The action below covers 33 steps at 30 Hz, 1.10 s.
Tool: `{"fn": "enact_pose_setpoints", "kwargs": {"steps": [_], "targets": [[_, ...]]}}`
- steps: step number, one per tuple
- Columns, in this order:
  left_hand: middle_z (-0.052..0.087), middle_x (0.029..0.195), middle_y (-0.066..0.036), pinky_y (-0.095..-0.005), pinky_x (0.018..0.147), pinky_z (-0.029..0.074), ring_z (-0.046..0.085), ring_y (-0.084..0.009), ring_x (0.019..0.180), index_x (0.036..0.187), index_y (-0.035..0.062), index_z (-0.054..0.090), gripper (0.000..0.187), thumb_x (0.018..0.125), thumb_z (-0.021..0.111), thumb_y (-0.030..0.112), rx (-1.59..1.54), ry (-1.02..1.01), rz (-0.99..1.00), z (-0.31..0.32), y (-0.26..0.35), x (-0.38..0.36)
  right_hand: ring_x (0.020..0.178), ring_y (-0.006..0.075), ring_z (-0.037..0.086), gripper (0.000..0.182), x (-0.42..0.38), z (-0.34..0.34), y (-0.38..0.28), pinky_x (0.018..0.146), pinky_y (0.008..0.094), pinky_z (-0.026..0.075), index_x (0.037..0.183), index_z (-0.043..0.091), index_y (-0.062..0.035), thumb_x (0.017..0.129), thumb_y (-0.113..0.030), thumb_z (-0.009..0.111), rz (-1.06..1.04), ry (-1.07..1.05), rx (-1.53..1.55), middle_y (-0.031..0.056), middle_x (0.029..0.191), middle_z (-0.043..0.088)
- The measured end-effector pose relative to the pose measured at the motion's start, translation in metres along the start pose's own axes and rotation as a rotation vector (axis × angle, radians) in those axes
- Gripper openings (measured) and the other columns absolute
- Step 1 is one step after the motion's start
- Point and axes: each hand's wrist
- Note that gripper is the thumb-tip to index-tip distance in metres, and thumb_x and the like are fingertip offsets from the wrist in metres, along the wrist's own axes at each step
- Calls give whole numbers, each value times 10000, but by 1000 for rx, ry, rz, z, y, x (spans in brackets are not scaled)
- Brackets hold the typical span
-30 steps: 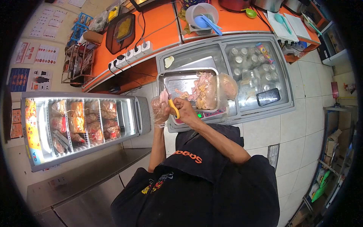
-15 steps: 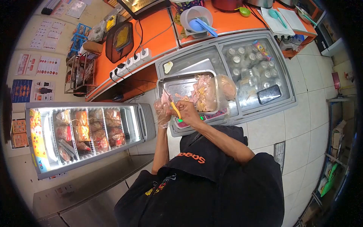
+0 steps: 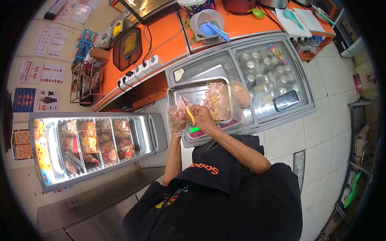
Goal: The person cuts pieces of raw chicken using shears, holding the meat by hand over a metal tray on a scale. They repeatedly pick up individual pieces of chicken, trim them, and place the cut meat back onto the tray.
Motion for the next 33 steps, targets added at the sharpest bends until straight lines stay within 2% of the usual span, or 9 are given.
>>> {"fn": "enact_pose_setpoints", "kwargs": {"steps": [3,10,16,17,20,21,25,29,33], "targets": [[588,809,-106,-427,709,432,586,-282,768,930,21,591,148,804,552,89,-207,-46,-280,22,-11,-27,638,41,544,216,8,-9,-7,555,180,428,779,530,-47,814,-136,724,-137,99,49,-2,722,615],[609,1100,-207,-439,839,422,576,-390,930,1197,-44,499,355,889,443,121,-328,-463,-299,40,7,35,671,50,561,215,11,-55,-62,596,183,438,852,552,-61,818,-183,726,-188,247,-61,8,761,629],[530,1266,-209,-347,968,417,550,-289,1136,1332,1,412,586,763,549,21,-487,-501,-220,40,-5,42,619,25,468,269,-17,-85,-46,573,169,359,923,563,-61,833,-271,704,-75,308,-130,-43,704,538],[621,1138,-186,-323,878,473,618,-246,1014,1267,22,515,556,718,574,-41,-585,-683,-541,13,0,51,615,26,464,265,-23,-91,-43,570,172,357,919,562,-62,835,-270,702,-67,317,-126,-44,696,535],[676,992,-163,-323,789,506,659,-228,896,1107,35,638,404,704,636,44,-365,-732,-694,27,-33,10,605,30,455,250,-30,-106,-37,565,182,349,905,557,-66,841,-265,695,-68,331,-107,-46,687,526],[657,1024,-166,-397,809,495,643,-319,905,1056,101,672,348,738,692,240,-223,-742,-662,39,-34,-2,604,31,454,248,-29,-108,-35,565,183,348,903,556,-67,842,-264,693,-66,329,-94,-45,686,525],[683,880,-150,-358,750,508,660,-287,803,958,54,677,250,745,663,184,-158,-540,-751,48,-14,-11,615,16,456,213,-23,-89,-44,568,182,355,863,547,-69,847,-227,689,-48,260,-163,-44,710,549],[670,848,-66,-245,660,493,615,-109,733,948,-14,647,255,791,675,184,-687,-252,-961,21,-1,3,655,47,573,222,-18,-86,-27,584,194,443,789,512,-67,797,-94,732,-21,135,-191,12,715,624],[660,907,-61,-248,663,503,621,-129,760,1030,22,606,207,881,613,166,-1134,39,-930,11,-18,1,599,50,527,297,-20,-78,-11,544,221,414,749,470,-80,799,-183,744,163,-94,-410,-2,686,602]]}}
Point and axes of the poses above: each hand's wrist, its own x-axis towards the middle knuckle, its own z-axis out of the palm, y = z × x
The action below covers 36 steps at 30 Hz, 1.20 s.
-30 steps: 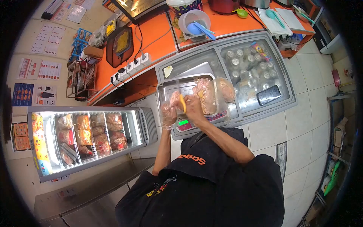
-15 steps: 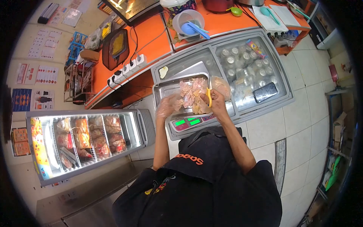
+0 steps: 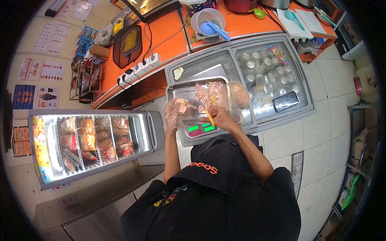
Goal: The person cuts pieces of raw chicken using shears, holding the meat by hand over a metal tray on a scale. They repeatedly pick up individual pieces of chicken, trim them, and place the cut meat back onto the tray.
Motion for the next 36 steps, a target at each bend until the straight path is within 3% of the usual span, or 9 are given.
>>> {"fn": "enact_pose_setpoints", "kwargs": {"steps": [1,5,6,9,15,18,21,30,36], "targets": [[655,912,-65,-245,674,503,618,-125,774,1030,20,603,207,879,616,161,1,9,-53,4,18,-5,592,49,517,306,1,2,2,545,224,409,752,470,-80,799,-202,747,46,-63,-116,-6,678,597],[645,917,-65,-230,689,503,612,-114,799,1026,19,595,212,864,637,150,16,-15,-130,14,48,-15,684,56,527,284,5,23,0,598,221,414,848,524,-64,822,-265,723,-13,-339,158,-14,763,591],[645,914,-61,-225,685,502,612,-113,798,1024,21,594,215,860,645,150,22,-33,-114,16,49,-15,801,45,504,334,7,25,3,679,208,414,952,528,-70,836,-337,692,13,-410,159,-18,875,549],[647,899,-55,-218,675,494,606,-106,777,996,24,605,213,845,669,160,23,-15,-38,33,74,-25,744,49,520,280,11,39,-9,665,207,426,923,540,-67,829,-269,708,-50,-280,322,-15,818,575],[654,917,-82,-235,688,502,617,-119,809,1006,32,609,241,868,651,225,256,-117,-225,-19,75,-16,630,53,564,185,-2,36,-27,591,189,431,831,544,-68,797,-93,725,-53,-26,326,22,720,647],[650,892,-90,-245,648,513,627,-128,784,984,37,599,224,886,626,236,145,50,-265,-6,73,-16,672,59,596,187,-3,33,-29,579,187,433,824,538,-66,793,-74,722,-39,27,330,49,769,674],[628,878,-59,-232,546,458,578,-104,699,1007,22,587,285,878,626,274,-327,58,-234,31,99,-24,657,45,602,225,0,30,-29,528,163,399,763,517,-57,777,-69,742,-70,33,307,62,761,686],[586,740,-32,-183,386,372,561,-67,575,953,86,516,139,876,618,139,-198,48,-123,6,84,-18,652,45,572,227,1,25,-29,574,176,407,772,545,-56,773,-126,760,15,54,155,29,695,651],[583,746,-10,-175,433,381,536,-59,571,958,71,520,151,872,619,145,7,-17,-65,7,114,-29,758,91,569,303,0,34,4,675,234,463,923,531,-40,831,-267,708,95,-390,190,35,846,616]]}}
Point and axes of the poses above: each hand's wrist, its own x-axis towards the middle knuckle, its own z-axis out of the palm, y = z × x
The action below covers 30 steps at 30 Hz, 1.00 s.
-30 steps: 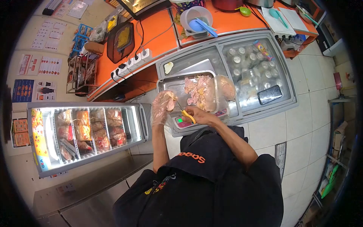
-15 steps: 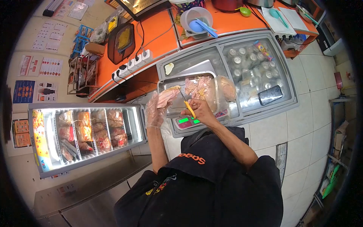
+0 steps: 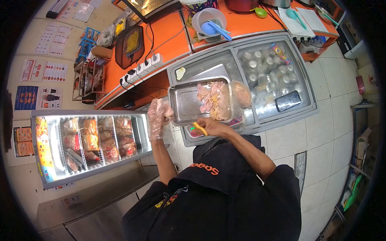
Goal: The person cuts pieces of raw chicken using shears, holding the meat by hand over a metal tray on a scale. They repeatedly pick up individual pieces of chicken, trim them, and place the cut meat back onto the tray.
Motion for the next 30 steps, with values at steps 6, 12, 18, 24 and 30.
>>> {"fn": "enact_pose_setpoints", "kwargs": {"steps": [6,12,18,24,30], "targets": [[618,789,-23,-201,582,462,566,-68,677,998,24,584,218,855,663,168,234,-99,-44,9,30,-23,860,89,509,392,19,33,-22,768,235,440,1055,464,-64,836,-292,696,-311,-261,212,20,932,541],[624,874,-38,-206,681,478,579,-84,771,1163,11,550,365,830,634,135,198,-50,31,4,26,-27,834,89,494,510,28,46,-43,746,237,428,1154,466,-54,771,-210,765,-299,-165,169,3,915,514],[595,938,-43,-228,700,459,572,-113,800,1134,13,545,453,817,588,335,-107,-366,46,-16,-9,-8,773,64,500,527,26,55,-47,707,239,432,1116,513,-35,710,-174,818,-251,-102,119,-17,852,551],[556,902,-9,-236,676,420,516,-94,783,1026,33,557,364,889,538,369,103,-238,37,-26,-44,-8,664,18,501,358,21,50,-42,587,184,405,942,542,-48,729,-176,800,-231,37,93,-42,753,571],[555,822,-92,-358,666,417,535,-229,737,935,19,543,301,923,473,312,515,-192,269,-27,-69,0,613,-3,491,250,12,57,-52,523,165,347,837,551,-68,765,-167,769,-211,207,153,-41,684,583]]}}
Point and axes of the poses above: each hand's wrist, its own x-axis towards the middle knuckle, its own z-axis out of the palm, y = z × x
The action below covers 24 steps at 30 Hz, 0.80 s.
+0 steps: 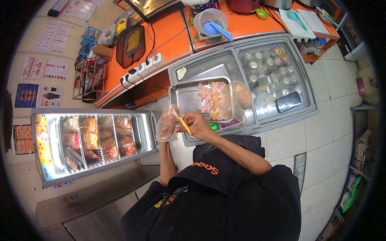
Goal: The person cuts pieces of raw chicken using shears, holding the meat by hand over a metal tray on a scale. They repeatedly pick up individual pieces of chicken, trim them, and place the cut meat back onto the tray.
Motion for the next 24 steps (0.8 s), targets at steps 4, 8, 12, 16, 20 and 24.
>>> {"fn": "enact_pose_setpoints", "kwargs": {"steps": [4,8,12,16,20,24], "targets": [[553,833,-169,-438,688,399,525,-352,752,878,7,528,191,904,469,188,247,-144,55,-9,-10,0,621,-1,479,244,2,-7,9,532,169,357,814,556,-64,775,-187,763,67,4,-32,-39,707,582],[544,810,-164,-433,675,402,533,-342,745,874,15,524,143,893,469,146,395,-107,364,-6,5,-1,508,3,414,288,3,-6,25,438,166,285,795,583,-63,759,-272,778,-6,46,76,-45,615,544],[542,787,-153,-427,643,422,553,-339,718,921,21,523,113,858,506,114,378,-167,181,-4,13,3,521,11,430,293,5,-8,25,454,161,294,782,597,-66,790,-319,743,59,42,211,-51,618,528],[544,764,-148,-432,602,439,564,-340,676,915,16,522,118,826,535,94,614,-142,404,-8,8,6,544,18,449,280,2,-13,26,483,164,319,790,606,-62,818,-319,715,60,56,52,-42,627,529],[549,763,-152,-439,581,441,564,-337,657,900,11,520,119,825,540,102,499,-294,321,-9,6,11,581,13,463,251,8,-13,25,513,165,334,817,604,-61,806,-276,733,17,6,205,-29,659,552],[550,763,-150,-434,582,440,563,-345,661,884,16,509,115,839,533,119,657,-254,566,-11,16,16,618,15,476,240,9,-13,31,536,167,354,843,597,-56,814,-256,727,-72,75,99,-31,705,575]]}}
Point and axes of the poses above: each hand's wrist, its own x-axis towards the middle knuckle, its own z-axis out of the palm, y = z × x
